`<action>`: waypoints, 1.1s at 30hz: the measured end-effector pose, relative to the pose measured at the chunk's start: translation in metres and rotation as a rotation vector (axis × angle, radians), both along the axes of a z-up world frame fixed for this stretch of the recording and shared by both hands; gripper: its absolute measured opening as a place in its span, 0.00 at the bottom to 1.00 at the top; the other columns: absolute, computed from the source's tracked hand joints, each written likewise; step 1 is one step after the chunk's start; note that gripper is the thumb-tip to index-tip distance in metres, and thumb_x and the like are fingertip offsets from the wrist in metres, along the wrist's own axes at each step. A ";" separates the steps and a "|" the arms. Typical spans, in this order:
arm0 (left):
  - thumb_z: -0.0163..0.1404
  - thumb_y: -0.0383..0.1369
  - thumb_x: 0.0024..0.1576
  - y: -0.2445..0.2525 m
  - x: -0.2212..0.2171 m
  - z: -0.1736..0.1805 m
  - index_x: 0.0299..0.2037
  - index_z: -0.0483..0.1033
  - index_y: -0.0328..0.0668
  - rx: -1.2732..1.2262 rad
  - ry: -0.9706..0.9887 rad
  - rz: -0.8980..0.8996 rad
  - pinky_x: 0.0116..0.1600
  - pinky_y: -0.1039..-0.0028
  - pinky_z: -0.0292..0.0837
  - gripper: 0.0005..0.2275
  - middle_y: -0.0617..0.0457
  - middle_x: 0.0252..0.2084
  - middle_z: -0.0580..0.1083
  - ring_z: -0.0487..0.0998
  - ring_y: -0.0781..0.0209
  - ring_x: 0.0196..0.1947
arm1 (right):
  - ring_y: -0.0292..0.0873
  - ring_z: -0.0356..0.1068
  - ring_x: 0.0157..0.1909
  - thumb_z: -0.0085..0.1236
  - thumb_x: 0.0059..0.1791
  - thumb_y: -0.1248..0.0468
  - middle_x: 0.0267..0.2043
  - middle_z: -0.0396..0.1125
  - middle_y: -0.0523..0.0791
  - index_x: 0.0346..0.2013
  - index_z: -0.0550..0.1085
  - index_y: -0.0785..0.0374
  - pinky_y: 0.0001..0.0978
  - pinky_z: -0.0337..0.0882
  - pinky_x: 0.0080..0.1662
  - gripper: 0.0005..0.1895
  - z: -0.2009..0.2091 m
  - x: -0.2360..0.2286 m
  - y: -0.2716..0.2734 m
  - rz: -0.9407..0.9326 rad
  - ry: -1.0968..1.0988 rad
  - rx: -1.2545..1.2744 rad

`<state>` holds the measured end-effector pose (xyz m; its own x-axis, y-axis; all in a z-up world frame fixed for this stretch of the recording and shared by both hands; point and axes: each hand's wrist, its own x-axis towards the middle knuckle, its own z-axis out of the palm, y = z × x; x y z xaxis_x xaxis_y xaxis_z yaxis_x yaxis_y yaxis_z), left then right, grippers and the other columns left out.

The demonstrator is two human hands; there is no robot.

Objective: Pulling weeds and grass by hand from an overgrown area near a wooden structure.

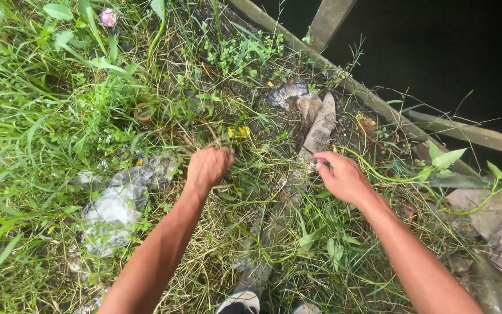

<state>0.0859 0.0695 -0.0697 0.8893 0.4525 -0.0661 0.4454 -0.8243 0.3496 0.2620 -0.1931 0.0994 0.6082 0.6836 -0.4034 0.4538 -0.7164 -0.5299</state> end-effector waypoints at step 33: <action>0.51 0.45 0.62 -0.089 0.033 0.117 0.60 0.72 0.37 -0.577 -0.452 0.167 0.50 0.59 0.78 0.23 0.41 0.53 0.72 0.79 0.45 0.49 | 0.51 0.75 0.44 0.27 0.60 0.50 0.56 0.67 0.59 0.65 0.65 0.68 0.45 0.74 0.46 0.30 -0.011 0.004 -0.010 -0.206 0.224 0.049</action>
